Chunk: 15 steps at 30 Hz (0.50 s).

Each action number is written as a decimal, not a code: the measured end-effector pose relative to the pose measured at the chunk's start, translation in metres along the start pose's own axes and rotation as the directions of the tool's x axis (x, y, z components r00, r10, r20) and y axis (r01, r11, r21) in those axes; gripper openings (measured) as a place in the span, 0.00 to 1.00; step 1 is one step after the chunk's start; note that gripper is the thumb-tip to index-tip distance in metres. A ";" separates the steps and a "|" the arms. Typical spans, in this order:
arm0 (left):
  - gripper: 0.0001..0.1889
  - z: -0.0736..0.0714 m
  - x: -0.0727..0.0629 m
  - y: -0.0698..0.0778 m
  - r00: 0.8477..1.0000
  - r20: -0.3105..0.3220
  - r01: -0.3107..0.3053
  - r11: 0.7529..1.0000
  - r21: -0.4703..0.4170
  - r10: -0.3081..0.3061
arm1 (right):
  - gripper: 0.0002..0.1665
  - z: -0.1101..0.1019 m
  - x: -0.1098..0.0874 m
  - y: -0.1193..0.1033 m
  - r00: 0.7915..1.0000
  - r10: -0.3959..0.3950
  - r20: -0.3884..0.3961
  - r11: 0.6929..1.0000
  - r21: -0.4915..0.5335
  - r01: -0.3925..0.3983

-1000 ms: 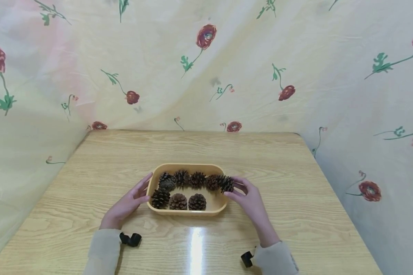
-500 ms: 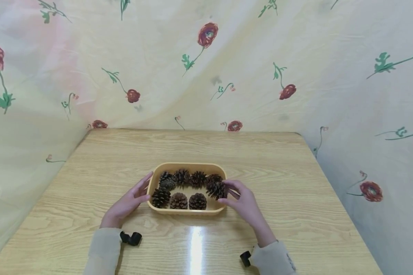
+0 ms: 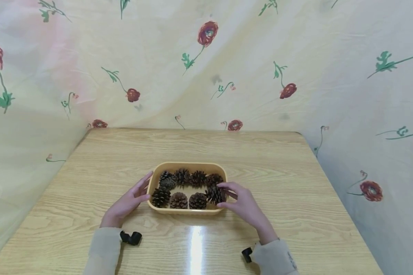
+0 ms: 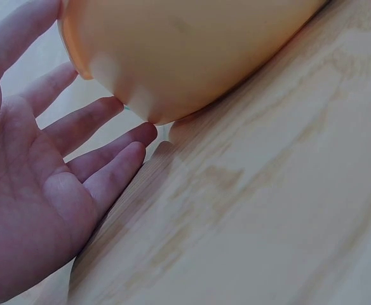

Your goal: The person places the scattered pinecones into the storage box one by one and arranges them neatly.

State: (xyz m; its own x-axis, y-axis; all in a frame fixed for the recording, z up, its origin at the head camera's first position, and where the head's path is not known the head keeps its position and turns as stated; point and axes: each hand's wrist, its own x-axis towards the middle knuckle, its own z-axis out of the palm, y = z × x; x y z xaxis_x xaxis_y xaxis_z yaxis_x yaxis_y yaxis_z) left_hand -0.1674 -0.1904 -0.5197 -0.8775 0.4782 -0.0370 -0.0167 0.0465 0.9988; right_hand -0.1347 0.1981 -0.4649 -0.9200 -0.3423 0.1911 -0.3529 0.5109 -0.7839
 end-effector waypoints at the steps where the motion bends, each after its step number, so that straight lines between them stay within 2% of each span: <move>1: 0.41 0.000 0.000 0.000 1.000 -0.001 0.000 1.000 0.000 0.000 | 0.34 0.000 0.000 0.000 1.000 0.000 0.006 1.000 -0.014 0.000; 6: 0.41 -0.001 0.001 0.000 1.000 -0.002 0.000 1.000 -0.002 0.000 | 0.32 0.001 0.000 -0.003 1.000 -0.021 0.014 0.998 -0.059 0.021; 12: 0.41 -0.001 0.001 -0.001 1.000 0.000 -0.003 1.000 -0.003 0.003 | 0.27 0.002 0.000 -0.002 0.999 -0.036 0.018 0.997 -0.067 0.037; 15: 0.41 -0.002 0.001 -0.001 1.000 0.003 -0.005 1.000 -0.003 0.005 | 0.27 0.002 0.000 -0.001 0.999 -0.038 0.020 0.997 -0.067 0.039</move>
State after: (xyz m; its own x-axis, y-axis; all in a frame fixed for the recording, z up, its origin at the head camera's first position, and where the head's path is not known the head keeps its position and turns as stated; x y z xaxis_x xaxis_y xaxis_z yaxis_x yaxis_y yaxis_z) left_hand -0.1690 -0.1914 -0.5211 -0.8760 0.4813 -0.0316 -0.0131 0.0417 0.9990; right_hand -0.1341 0.1957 -0.4651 -0.9023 -0.3773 0.2083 -0.3990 0.5487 -0.7346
